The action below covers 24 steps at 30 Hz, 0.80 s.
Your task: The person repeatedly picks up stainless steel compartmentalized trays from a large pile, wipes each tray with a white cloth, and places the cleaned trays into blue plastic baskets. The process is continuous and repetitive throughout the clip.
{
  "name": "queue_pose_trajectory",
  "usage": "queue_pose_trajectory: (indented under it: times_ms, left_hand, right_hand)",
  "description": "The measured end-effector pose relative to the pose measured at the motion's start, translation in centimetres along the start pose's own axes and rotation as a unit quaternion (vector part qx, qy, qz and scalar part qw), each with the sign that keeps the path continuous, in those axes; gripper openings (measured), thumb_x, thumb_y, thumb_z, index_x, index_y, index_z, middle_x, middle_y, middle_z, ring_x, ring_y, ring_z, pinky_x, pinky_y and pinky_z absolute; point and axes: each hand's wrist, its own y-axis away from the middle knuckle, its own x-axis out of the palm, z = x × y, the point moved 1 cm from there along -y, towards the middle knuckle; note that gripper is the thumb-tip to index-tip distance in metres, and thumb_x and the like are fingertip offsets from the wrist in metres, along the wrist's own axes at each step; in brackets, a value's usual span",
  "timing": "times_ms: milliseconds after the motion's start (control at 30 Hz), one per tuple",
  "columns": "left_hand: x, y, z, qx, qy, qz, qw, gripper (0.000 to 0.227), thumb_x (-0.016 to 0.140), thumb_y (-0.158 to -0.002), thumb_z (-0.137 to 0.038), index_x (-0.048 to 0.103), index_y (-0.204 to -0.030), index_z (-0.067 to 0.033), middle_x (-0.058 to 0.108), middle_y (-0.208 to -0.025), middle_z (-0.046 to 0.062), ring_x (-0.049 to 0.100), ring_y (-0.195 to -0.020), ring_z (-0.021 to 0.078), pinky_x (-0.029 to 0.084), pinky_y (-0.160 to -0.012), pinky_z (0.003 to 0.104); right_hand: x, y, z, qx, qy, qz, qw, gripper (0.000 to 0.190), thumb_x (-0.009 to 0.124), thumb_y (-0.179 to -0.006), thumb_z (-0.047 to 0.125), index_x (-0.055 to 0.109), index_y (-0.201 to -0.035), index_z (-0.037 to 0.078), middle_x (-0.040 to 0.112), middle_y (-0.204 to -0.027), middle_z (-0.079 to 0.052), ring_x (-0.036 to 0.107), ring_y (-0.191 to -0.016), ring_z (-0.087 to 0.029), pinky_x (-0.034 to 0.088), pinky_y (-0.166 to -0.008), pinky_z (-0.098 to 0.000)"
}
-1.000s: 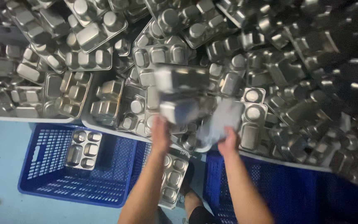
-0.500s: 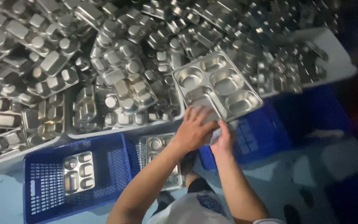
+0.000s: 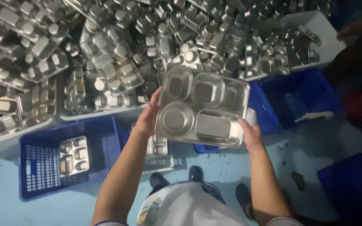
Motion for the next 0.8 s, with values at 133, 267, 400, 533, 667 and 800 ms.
queue_pose_trajectory:
  times_ms: [133, 267, 400, 533, 667, 800]
  left_hand:
    - [3.3, -0.4, 3.0, -0.041, -0.017, -0.083, 0.996, 0.078, 0.067, -0.091, -0.032, 0.035, -0.159, -0.0123, 0.050, -0.149, 0.014, 0.052, -0.134, 0.0291, 0.045, -0.112, 0.045]
    - [5.9, -1.1, 6.6, 0.008, -0.032, -0.178, 0.984, 0.077, 0.060, -0.083, -0.019, 0.035, -0.155, -0.0117, 0.053, -0.138, 0.012, 0.055, -0.125, 0.0258, 0.047, -0.105, 0.042]
    - [7.8, -1.7, 9.4, 0.099, -0.115, -0.198, 0.968, 0.077, 0.056, -0.082, -0.015, 0.034, -0.155, -0.0076, 0.056, -0.135, 0.013, 0.054, -0.120, 0.0245, 0.045, -0.104, 0.038]
    - [8.8, -1.3, 9.8, 0.132, -0.170, -0.221, 0.951, 0.088, 0.063, -0.077, -0.014, 0.028, -0.158, -0.0081, 0.051, -0.143, 0.013, 0.050, -0.131, 0.0257, 0.040, -0.112, 0.037]
    - [10.2, 0.8, 9.5, 0.138, -0.182, -0.204, 0.952, 0.095, 0.068, -0.075, -0.017, 0.025, -0.159, -0.0087, 0.049, -0.149, 0.013, 0.050, -0.139, 0.0277, 0.040, -0.117, 0.038]
    - [12.4, 1.8, 8.7, 0.199, -0.376, -0.093, 0.900, 0.093, 0.070, -0.077, -0.023, 0.028, -0.159, -0.0076, 0.048, -0.150, 0.015, 0.049, -0.139, 0.0301, 0.039, -0.118, 0.043]
  right_hand:
    - [-1.1, -2.0, 2.9, 0.015, 0.351, 0.010, 0.936, 0.044, 0.077, -0.093, 0.028, 0.067, -0.127, 0.000, 0.074, -0.113, -0.016, 0.071, -0.103, -0.026, 0.055, -0.091, -0.0376]
    - [2.6, -0.4, 7.0, -0.268, 0.457, -0.084, 0.844, 0.052, 0.079, -0.094, 0.025, 0.057, -0.132, -0.004, 0.061, -0.127, -0.026, 0.060, -0.118, -0.040, 0.049, -0.102, -0.0503]
    - [8.0, 4.0, 5.7, -0.293, 0.513, 0.268, 0.761, 0.045, 0.075, -0.071, 0.023, 0.061, -0.106, -0.001, 0.060, -0.105, -0.023, 0.057, -0.103, -0.042, 0.046, -0.087, -0.0603]
    - [11.2, 6.9, 1.5, -0.221, 0.539, 0.340, 0.738, 0.021, 0.067, -0.081, 0.015, 0.065, -0.099, 0.003, 0.065, -0.108, -0.022, 0.062, -0.103, -0.043, 0.052, -0.090, -0.0552]
    - [9.7, 6.3, 0.0, 0.272, -0.053, 0.218, 0.936, 0.019, 0.063, -0.089, 0.009, 0.064, -0.107, 0.003, 0.069, -0.105, -0.016, 0.065, -0.099, -0.031, 0.051, -0.090, -0.0488]
    - [6.7, 1.9, 4.1, 0.262, -0.234, 0.042, 0.935, 0.017, 0.066, -0.090, 0.015, 0.060, -0.104, 0.007, 0.067, -0.102, -0.012, 0.068, -0.093, -0.029, 0.057, -0.083, -0.0512]
